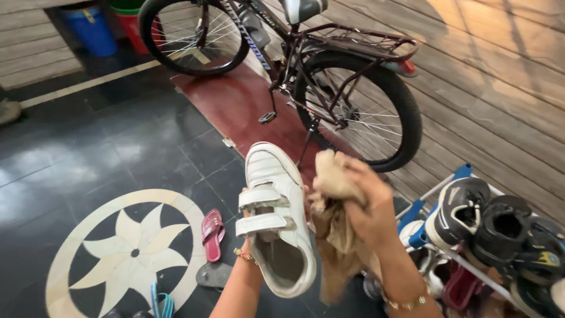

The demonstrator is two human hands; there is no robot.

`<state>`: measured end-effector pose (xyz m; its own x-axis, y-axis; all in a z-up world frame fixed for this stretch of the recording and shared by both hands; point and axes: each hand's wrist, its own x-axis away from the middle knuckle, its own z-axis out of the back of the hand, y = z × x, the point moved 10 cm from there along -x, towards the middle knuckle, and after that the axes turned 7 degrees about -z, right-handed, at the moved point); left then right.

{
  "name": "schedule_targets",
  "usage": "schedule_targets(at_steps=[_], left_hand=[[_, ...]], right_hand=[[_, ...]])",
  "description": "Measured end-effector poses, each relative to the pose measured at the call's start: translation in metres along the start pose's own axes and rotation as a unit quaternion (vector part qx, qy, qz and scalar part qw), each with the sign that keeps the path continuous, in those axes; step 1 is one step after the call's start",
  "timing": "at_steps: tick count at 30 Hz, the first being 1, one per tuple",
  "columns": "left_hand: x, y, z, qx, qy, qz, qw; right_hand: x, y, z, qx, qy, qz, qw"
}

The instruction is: The person wipes several pairs of shoes with a cloth, including black sneakers, white sneakers, white sandals, and pink flip-flops. Each shoe is picked up, wiped on multiple surfaces, and returned to a shoe rack.

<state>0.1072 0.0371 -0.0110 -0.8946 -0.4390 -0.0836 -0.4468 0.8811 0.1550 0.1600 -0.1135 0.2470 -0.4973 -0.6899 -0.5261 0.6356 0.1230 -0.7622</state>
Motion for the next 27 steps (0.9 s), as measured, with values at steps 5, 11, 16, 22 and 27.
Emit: schedule_targets(at_steps=[5, 11, 16, 22, 27], left_hand=[[-0.027, -0.01, 0.027, 0.041, 0.016, -0.037, 0.998], [-0.013, 0.032, 0.005, 0.019, -0.052, -0.125, 0.991], [0.008, 0.037, 0.008, 0.025, -0.004, -0.101, 0.995], [-0.002, -0.004, 0.014, 0.008, 0.036, -0.061, 0.997], [0.003, -0.041, 0.0, -0.027, 0.058, -0.001, 0.998]], right_hand=[[-0.029, -0.017, -0.046, 0.171, -0.036, 0.039, 0.984], [-0.002, 0.004, -0.079, 0.117, -0.098, -0.002, 0.988], [0.043, 0.044, -0.079, -0.062, -0.163, -0.086, 0.981], [0.026, 0.046, -0.055, 0.02, -0.06, -0.002, 0.998], [-0.015, 0.064, -0.039, 0.062, -0.002, -0.065, 0.996]])
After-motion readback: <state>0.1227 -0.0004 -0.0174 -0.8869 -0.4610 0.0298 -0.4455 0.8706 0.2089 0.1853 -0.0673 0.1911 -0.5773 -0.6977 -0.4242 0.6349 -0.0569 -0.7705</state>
